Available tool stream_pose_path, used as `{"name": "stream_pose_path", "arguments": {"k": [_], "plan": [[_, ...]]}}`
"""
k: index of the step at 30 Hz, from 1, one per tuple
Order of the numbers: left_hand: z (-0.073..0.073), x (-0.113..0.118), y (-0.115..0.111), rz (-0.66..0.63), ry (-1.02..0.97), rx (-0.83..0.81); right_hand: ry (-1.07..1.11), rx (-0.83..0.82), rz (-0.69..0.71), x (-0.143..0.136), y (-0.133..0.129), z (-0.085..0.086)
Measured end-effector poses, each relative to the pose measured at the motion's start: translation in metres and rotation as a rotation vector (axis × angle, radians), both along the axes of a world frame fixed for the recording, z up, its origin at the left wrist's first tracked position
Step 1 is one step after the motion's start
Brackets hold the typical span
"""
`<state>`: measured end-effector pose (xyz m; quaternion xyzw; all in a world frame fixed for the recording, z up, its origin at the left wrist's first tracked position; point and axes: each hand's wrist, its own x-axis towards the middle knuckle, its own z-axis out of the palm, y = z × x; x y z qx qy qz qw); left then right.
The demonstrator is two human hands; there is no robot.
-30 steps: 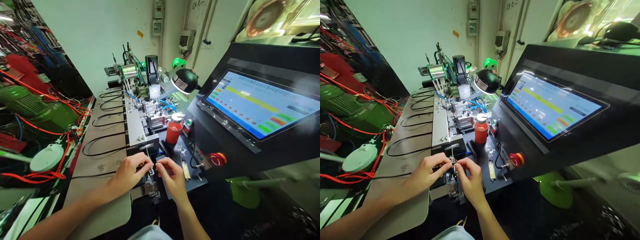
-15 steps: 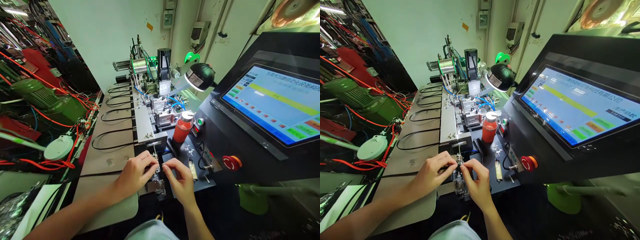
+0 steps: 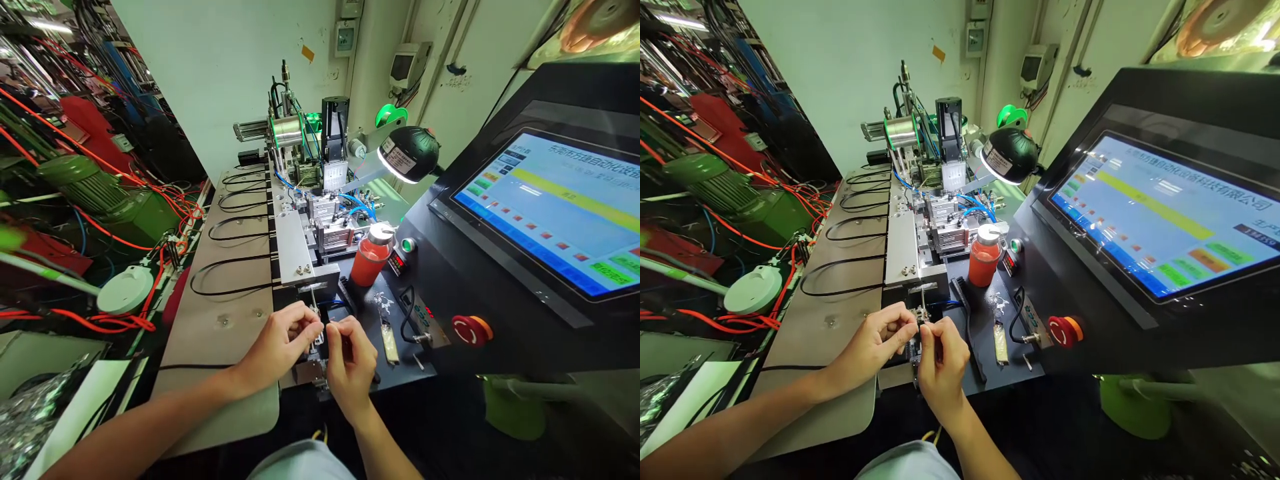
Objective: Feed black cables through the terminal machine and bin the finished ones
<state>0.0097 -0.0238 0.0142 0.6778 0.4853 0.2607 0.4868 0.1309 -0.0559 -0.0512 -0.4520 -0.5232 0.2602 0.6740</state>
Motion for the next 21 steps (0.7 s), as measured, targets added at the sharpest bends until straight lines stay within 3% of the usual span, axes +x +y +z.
{"name": "stream_pose_path", "arguments": {"k": [5,10,21], "plan": [[-0.005,-0.007,0.013,0.002,0.205,0.164,-0.078,-0.181,0.118,0.021,0.000,0.001],[-0.015,-0.013,0.031,0.006,0.484,0.171,-0.089,-0.322,0.020,0.039,0.000,-0.009],[-0.018,-0.010,0.027,0.026,0.590,0.173,-0.098,-0.392,0.051,0.040,0.001,-0.024]]}}
